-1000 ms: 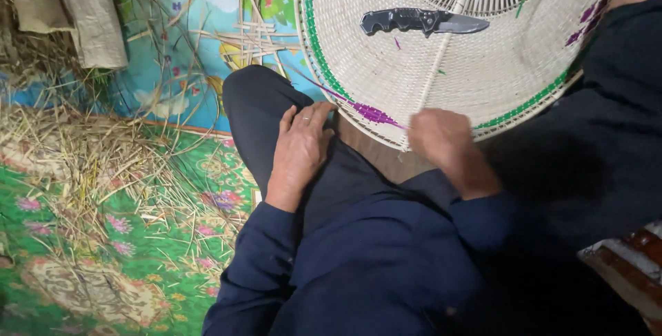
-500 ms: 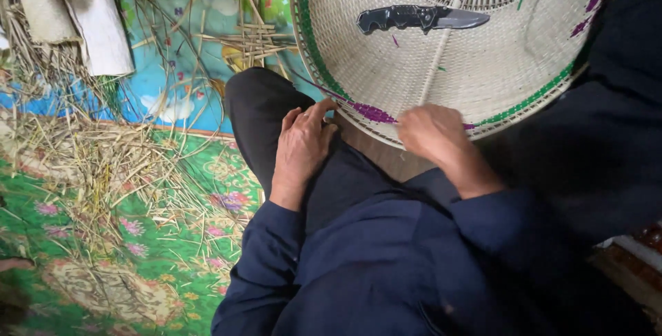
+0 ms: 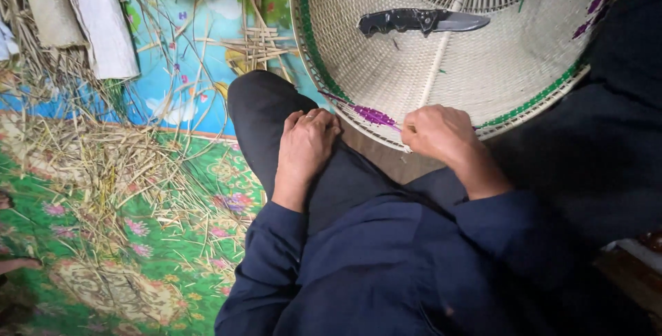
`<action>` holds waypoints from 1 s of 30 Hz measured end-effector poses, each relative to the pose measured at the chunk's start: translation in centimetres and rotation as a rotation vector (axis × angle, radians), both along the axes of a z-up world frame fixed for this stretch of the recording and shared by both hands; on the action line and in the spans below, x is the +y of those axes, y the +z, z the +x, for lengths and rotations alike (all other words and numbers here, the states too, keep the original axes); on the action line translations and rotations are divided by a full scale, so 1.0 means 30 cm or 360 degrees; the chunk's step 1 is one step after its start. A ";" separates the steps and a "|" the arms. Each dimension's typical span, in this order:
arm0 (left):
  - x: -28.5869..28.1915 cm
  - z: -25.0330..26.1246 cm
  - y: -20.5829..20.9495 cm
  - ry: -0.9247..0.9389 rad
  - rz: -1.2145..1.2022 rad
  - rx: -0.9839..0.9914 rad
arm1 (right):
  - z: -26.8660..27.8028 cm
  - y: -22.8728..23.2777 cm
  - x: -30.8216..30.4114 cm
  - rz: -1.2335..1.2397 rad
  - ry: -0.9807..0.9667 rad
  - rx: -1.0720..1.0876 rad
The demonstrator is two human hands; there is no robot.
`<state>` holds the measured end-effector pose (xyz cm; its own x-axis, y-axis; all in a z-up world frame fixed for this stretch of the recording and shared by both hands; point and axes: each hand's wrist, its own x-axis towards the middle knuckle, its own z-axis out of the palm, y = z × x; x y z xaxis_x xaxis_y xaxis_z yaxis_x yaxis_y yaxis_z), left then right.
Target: Weaving decorative purple fibers into a large circular straw mat.
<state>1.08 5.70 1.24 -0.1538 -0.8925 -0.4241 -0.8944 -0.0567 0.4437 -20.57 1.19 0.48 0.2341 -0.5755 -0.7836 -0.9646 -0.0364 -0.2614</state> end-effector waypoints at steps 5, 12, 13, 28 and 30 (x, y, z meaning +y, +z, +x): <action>-0.012 -0.004 0.011 -0.0018 0.0000 0.0029 | 0.091 0.037 -0.022 -0.0002 -0.0206 -0.0188; -0.003 0.005 0.002 0.0012 -0.0021 0.0045 | 0.057 -0.013 0.000 -0.0064 -0.0181 -0.0129; -0.009 0.000 0.008 0.0014 -0.0020 0.0049 | 0.059 -0.011 0.001 -0.0063 -0.0179 -0.0126; -0.010 -0.002 0.008 0.0027 0.0029 0.0038 | 0.063 -0.055 0.035 -0.0267 -0.0275 -0.0264; -0.007 -0.002 0.005 0.0028 0.0021 0.0035 | 0.057 -0.060 0.038 -0.0268 -0.0292 -0.0342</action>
<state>1.02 5.48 1.39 -0.1477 -0.8893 -0.4327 -0.8832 -0.0783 0.4624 -18.86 2.35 -1.32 0.2645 -0.7406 -0.6177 -0.8824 0.0726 -0.4649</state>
